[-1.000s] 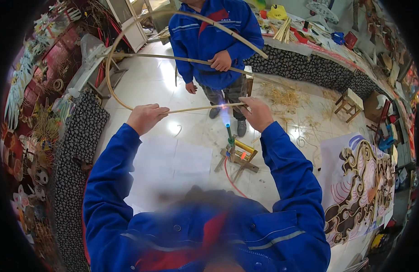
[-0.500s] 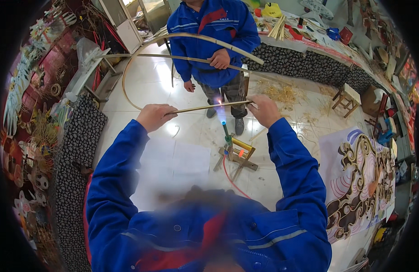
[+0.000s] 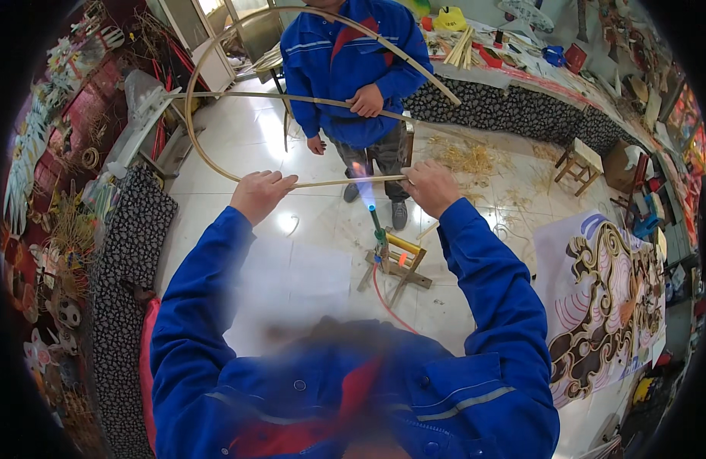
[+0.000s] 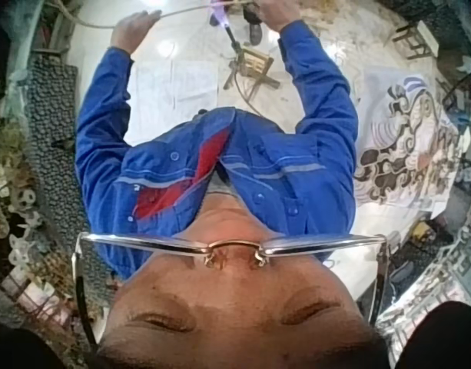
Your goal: Heating a wooden rod with a gas torch and bending it to match the shape of a template on the floor, then marking it with a pen.
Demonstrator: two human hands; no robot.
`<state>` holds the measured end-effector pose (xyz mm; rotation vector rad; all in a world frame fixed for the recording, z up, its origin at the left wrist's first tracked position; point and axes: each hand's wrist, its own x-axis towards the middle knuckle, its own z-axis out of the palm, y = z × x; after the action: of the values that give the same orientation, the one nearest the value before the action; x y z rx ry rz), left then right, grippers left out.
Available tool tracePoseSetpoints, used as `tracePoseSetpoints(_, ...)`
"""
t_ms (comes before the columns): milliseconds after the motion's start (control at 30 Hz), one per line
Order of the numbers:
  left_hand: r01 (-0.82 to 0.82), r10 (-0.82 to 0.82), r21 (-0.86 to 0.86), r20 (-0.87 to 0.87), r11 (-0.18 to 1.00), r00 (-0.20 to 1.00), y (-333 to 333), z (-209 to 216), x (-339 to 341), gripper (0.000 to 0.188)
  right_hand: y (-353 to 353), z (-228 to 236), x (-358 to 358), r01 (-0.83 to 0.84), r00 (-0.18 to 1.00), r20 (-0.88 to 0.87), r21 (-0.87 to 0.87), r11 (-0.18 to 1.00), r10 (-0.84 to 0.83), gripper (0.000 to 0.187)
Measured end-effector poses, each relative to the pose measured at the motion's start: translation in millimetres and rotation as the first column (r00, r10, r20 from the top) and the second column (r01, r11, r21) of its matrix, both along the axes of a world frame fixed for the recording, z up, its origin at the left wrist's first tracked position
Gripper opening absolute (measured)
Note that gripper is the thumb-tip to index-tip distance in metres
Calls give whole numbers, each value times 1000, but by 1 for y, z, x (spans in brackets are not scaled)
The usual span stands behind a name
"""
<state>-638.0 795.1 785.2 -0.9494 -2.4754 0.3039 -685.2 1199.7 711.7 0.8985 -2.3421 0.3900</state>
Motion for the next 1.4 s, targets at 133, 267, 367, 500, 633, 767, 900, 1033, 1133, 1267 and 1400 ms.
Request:
tracePoseSetpoints(133,-27,23,-33,-119,999,993,-6,-4,10,19,-12,-11,0,-5,1000,-2,42,999,5,24)
tracePoseSetpoints(267,-59,56,102,31,993,998,7,-12,10,24,-14,-14,-7,12,991,-134,37,999,-7,32)
tracePoseSetpoints(367,-103,102,72,21,992,995,9,-32,-7,27,-8,-9,-7,29,975,-218,-21,999,-33,34)
tracePoseSetpoints(500,-46,54,44,-188,998,981,30,-42,-15,29,14,-9,-5,66,970,-231,-16,998,-68,37)
tracePoseSetpoints(633,-25,35,55,-200,998,979,46,-48,-21,32,28,-7,3,96,973,-209,-33,995,-101,35)
tracePoseSetpoints(767,-21,26,25,-198,999,980,43,-47,-28,32,28,-15,-1,85,995,-44,-13,996,-85,33)
tracePoseSetpoints(900,-49,45,-9,-236,999,971,21,-45,-27,32,4,-12,-2,33,998,-58,-55,998,-36,35)
tracePoseSetpoints(1033,-64,65,10,-205,998,977,-4,-42,-20,33,-21,-8,2,-2,997,-76,-69,998,-3,37)
tracePoseSetpoints(1133,-68,67,-2,-198,998,978,-12,-39,-12,29,-31,-7,1,-25,998,-53,-75,997,21,41)
tracePoseSetpoints(1267,-109,106,-8,-154,994,982,-8,-39,-8,29,-28,-5,-1,-32,997,-66,-60,998,28,41)
tracePoseSetpoints(1400,-118,118,7,-78,993,990,12,-47,-19,27,-6,-11,-8,-12,993,-119,-50,999,6,37)
